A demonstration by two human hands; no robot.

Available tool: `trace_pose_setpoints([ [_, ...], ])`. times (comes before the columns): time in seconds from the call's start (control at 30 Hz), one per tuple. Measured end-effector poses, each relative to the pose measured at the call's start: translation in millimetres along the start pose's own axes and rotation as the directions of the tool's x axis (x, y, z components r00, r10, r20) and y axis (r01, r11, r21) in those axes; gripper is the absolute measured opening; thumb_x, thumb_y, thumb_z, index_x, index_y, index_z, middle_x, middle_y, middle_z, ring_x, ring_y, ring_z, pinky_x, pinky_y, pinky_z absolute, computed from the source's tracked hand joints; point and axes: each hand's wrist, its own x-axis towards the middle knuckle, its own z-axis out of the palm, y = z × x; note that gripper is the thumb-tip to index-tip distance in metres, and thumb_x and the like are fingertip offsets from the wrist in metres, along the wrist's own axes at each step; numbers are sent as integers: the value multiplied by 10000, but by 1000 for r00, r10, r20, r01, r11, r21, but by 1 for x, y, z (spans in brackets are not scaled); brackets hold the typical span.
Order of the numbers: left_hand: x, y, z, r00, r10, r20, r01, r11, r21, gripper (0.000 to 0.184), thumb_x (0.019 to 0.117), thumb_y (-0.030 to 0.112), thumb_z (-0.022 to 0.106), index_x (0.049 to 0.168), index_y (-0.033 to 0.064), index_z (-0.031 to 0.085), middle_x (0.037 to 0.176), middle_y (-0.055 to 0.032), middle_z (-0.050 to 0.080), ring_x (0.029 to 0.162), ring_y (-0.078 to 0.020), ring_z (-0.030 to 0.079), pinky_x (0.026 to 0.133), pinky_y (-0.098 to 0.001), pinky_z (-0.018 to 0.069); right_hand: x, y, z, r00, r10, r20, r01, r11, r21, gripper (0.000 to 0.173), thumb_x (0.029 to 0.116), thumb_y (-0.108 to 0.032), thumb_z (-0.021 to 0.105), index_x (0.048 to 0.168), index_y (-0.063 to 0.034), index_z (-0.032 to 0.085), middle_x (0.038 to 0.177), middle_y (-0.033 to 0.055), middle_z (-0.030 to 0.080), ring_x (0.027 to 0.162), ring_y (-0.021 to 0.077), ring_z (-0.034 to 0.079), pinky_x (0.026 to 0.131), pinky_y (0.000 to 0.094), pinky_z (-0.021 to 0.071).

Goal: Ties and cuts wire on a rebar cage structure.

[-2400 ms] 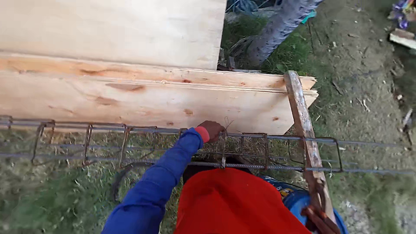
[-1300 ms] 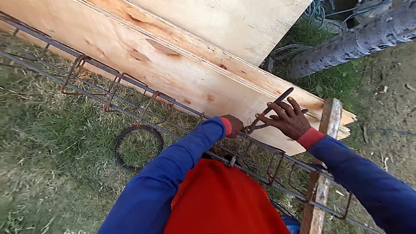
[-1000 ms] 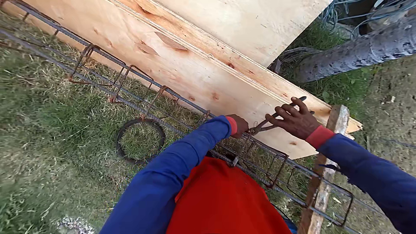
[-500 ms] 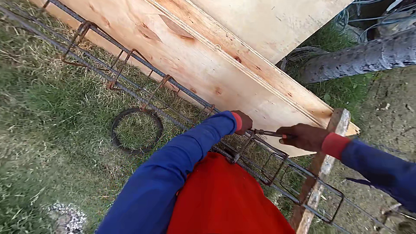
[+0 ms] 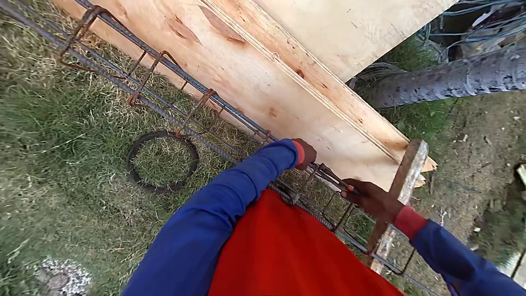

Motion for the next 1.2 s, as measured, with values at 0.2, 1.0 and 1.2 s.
trace_pose_setpoints([
  [0.2, -2, 1, 2, 1000, -11, -24, 11, 1000, -2, 301, 896, 231, 724, 1196, 202, 725, 1053, -113, 737, 989, -354, 704, 772, -632, 555, 3, 5, 12, 996, -4, -85, 1, 999, -38, 442, 1008, -529, 580, 1359, -265, 622, 910, 72, 676, 754, 218, 654, 739, 484, 561],
  [1.0, -4, 5, 1, 999, -41, -32, 41, 999, -13, 239, 910, 248, 720, 1130, 155, 732, 1022, -128, 730, 956, -355, 702, 752, -621, 553, -7, -69, -120, 991, -99, 89, 131, 620, -773, 263, 992, -427, 607, 1152, -239, 699, 820, 6, 689, 747, 192, 683, 670, 450, 568],
  [1.2, -5, 3, 2, 999, -40, -33, 39, 999, -28, 230, 899, 237, 732, 1113, 150, 735, 1005, -131, 728, 948, -358, 700, 747, -617, 551, -9, -67, -106, 874, 306, 378, -297, 951, -82, 409, 1119, -349, 398, 1123, -46, 673, 728, 127, 694, 588, 245, 697, 575, 392, 609],
])
